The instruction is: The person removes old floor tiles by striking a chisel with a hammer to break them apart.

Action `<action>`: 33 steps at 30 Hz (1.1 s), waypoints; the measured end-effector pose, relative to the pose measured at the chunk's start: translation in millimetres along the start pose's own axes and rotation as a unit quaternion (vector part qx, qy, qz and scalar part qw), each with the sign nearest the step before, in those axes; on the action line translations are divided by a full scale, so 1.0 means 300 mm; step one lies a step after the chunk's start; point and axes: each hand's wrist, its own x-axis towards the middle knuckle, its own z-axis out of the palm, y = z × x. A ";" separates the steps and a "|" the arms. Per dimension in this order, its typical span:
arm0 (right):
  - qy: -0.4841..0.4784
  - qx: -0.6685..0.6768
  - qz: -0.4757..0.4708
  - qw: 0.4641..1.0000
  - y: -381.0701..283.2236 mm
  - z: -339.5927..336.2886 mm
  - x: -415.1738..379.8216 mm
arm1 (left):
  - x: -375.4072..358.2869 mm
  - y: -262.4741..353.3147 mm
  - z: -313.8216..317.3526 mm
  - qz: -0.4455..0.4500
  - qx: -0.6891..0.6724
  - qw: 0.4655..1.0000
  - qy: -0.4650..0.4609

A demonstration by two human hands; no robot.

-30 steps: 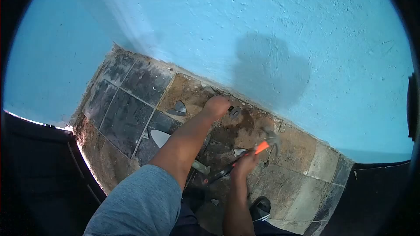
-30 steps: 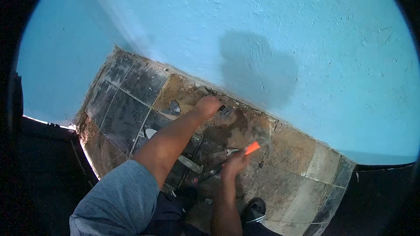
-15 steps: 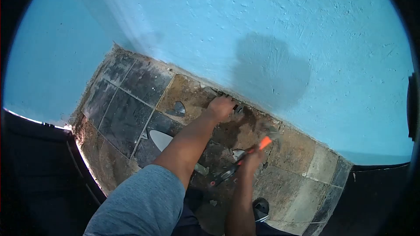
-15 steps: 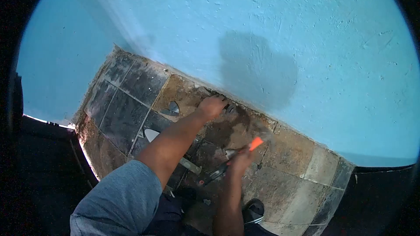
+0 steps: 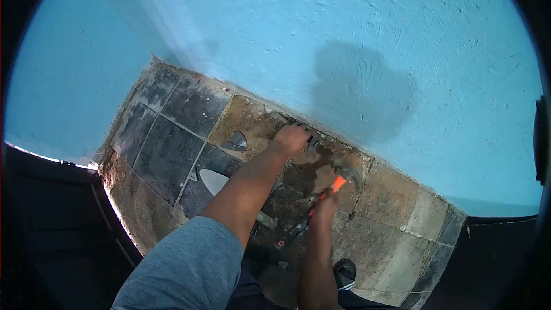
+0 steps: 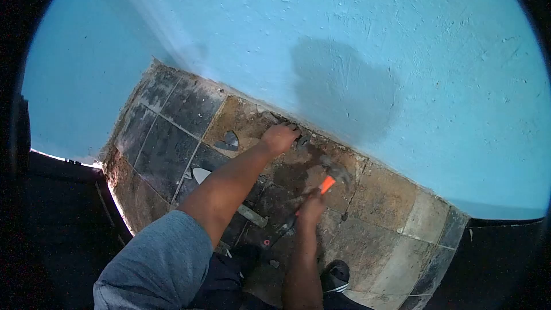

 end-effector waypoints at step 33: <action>0.090 -0.159 -0.064 0.981 0.059 -0.421 0.366 | -0.110 0.190 -0.038 -0.107 -0.134 0.984 -0.047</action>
